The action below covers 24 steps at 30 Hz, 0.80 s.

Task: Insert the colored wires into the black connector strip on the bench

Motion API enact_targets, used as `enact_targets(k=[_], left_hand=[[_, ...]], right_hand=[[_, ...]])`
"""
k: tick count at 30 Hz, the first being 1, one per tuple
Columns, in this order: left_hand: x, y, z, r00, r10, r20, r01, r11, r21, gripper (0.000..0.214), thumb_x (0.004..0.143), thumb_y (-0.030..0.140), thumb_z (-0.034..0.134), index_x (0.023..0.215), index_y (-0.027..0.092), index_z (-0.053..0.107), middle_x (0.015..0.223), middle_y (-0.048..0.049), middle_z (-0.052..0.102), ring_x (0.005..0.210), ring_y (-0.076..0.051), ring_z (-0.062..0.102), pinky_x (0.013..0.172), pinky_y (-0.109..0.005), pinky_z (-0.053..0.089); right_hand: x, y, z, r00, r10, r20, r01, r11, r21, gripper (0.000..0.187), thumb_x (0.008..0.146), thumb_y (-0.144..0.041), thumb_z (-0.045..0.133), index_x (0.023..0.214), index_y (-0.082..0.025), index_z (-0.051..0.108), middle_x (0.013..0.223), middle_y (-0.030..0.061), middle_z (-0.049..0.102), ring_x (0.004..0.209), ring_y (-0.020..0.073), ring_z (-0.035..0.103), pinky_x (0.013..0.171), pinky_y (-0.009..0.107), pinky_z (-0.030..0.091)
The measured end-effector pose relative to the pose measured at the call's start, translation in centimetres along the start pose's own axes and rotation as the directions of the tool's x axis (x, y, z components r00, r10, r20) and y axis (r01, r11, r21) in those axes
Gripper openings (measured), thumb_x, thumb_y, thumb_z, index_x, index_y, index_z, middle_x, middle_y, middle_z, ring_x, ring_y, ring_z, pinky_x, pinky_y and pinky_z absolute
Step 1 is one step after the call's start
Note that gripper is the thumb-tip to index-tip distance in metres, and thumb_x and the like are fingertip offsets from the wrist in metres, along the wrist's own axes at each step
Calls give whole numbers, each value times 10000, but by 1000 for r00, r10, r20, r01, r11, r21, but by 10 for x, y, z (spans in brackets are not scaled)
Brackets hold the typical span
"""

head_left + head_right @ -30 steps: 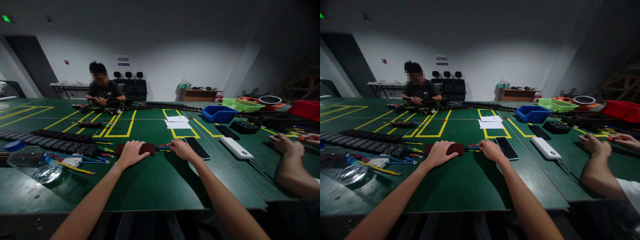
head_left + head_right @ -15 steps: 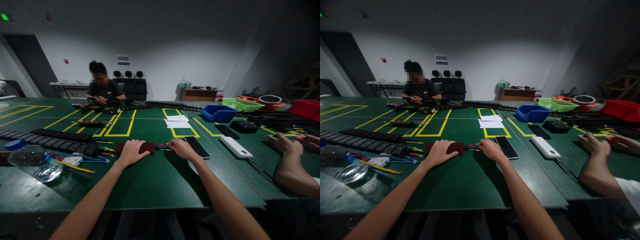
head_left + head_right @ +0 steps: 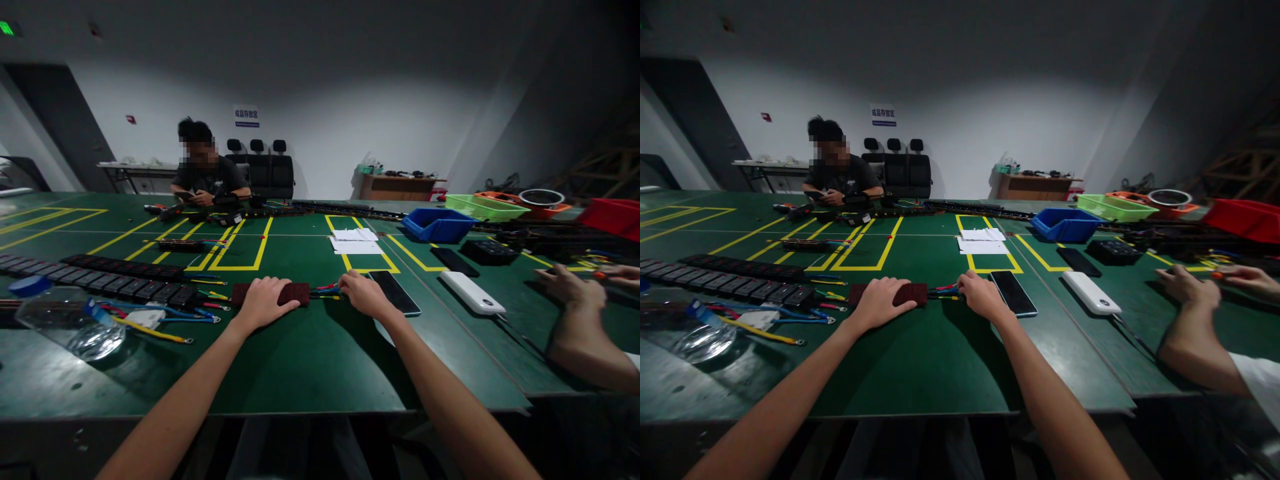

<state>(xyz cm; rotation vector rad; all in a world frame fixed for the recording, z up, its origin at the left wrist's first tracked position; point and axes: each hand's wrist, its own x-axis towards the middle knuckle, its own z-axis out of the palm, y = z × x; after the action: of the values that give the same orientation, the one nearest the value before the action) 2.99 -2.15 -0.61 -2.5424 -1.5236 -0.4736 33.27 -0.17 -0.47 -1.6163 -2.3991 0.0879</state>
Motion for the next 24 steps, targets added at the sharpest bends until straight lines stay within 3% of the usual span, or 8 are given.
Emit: enact_targets(k=[6,10,17,24], left_hand=[[0,0,1,1000,3,-7,-2,1000,10,640,945,701,493,1310,195,636,1153,-112,714,1026,-294,627,826,-394,417],[0,0,0,1000,1,-5,-1,1000,18,626,950,692,495,1308,198,633,1156,-109,716,1020,-290,627,817,-384,411],[0,1,0,1000,0,-1,0,1000,25,621,948,693,497,1296,199,638,1145,-109,717,1024,-294,627,823,-392,411],[0,1,-1,1000,-6,9,6,1000,27,626,942,694,506,1299,199,639,1137,-113,716,1021,-297,631,840,-398,413]], right_hand=[[1,6,-2,999,30,-11,-28,993,118,145,978,-271,560,1044,-219,679,1042,55,672,930,182,618,694,261,359],[3,9,0,996,67,-63,-55,983,175,214,981,-265,535,1136,-209,672,1026,60,686,915,178,624,707,260,378],[2,-2,8,998,52,-19,-49,987,156,240,1030,-292,476,1119,-225,689,1097,70,676,975,193,630,754,271,395],[3,-4,10,996,43,-76,-34,992,118,173,1027,-285,511,1063,-235,672,1095,55,637,934,178,620,698,261,365]])
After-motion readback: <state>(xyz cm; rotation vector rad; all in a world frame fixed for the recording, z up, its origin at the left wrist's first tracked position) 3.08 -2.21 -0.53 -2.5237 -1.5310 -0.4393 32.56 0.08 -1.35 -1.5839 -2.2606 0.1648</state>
